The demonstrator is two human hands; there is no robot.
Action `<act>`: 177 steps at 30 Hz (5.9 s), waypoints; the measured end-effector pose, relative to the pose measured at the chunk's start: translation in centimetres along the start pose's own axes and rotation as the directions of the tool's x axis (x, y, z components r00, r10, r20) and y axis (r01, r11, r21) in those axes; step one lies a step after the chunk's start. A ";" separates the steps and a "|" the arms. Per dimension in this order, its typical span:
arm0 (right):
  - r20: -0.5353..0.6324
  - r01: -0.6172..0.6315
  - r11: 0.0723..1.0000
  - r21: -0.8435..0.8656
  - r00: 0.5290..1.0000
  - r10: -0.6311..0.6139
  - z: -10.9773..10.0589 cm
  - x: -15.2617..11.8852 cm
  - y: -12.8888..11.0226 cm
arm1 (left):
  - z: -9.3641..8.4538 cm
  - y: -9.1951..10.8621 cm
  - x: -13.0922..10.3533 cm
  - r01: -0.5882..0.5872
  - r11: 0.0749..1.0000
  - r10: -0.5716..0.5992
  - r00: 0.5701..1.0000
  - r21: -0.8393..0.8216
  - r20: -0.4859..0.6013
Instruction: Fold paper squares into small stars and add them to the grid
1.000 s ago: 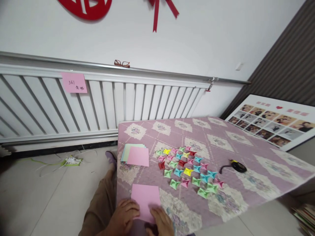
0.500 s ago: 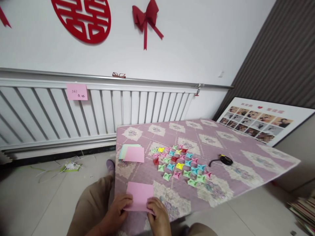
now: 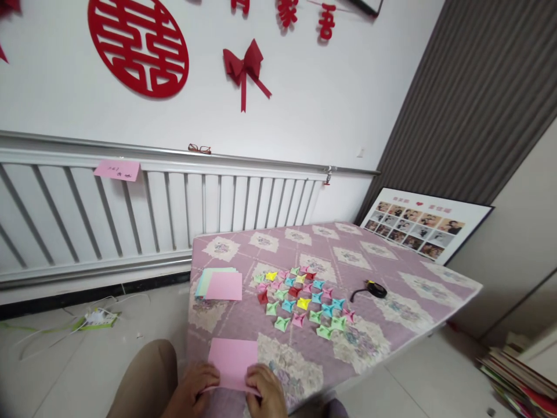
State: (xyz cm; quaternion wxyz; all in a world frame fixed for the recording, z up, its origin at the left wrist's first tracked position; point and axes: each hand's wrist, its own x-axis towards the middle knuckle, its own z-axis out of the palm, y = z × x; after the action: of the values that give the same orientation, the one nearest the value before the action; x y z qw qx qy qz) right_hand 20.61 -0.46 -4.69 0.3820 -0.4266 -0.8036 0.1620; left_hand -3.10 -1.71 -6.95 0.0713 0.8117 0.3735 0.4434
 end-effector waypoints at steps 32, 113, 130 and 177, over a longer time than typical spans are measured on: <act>0.029 -0.396 0.918 0.022 0.918 0.396 0.5 1.0 0.5 | -2.0 1.7 1.1 0.540 0.813 -0.561 0.827 0.217 0.043; -0.014 -0.494 0.757 -0.428 0.841 0.541 1.1 3.5 -1.7 | -3.7 1.5 6.5 0.538 0.605 -0.786 0.522 0.587 0.331; -0.031 -0.476 0.762 -0.439 0.856 0.516 1.3 3.2 -1.8 | -2.7 0.1 4.7 0.044 0.932 -0.251 0.793 0.359 0.554; -0.195 -0.178 0.777 -0.604 0.978 0.072 -0.7 -1.9 -1.0 | -5.6 -1.7 -1.0 -0.144 0.886 -0.104 0.865 0.440 0.491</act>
State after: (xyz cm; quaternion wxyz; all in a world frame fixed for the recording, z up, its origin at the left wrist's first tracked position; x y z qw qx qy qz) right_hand 21.19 -2.62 -4.49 0.2731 -0.5922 -0.7485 -0.1197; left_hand -8.70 -2.35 -5.02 -0.0343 0.8957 0.4279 0.1159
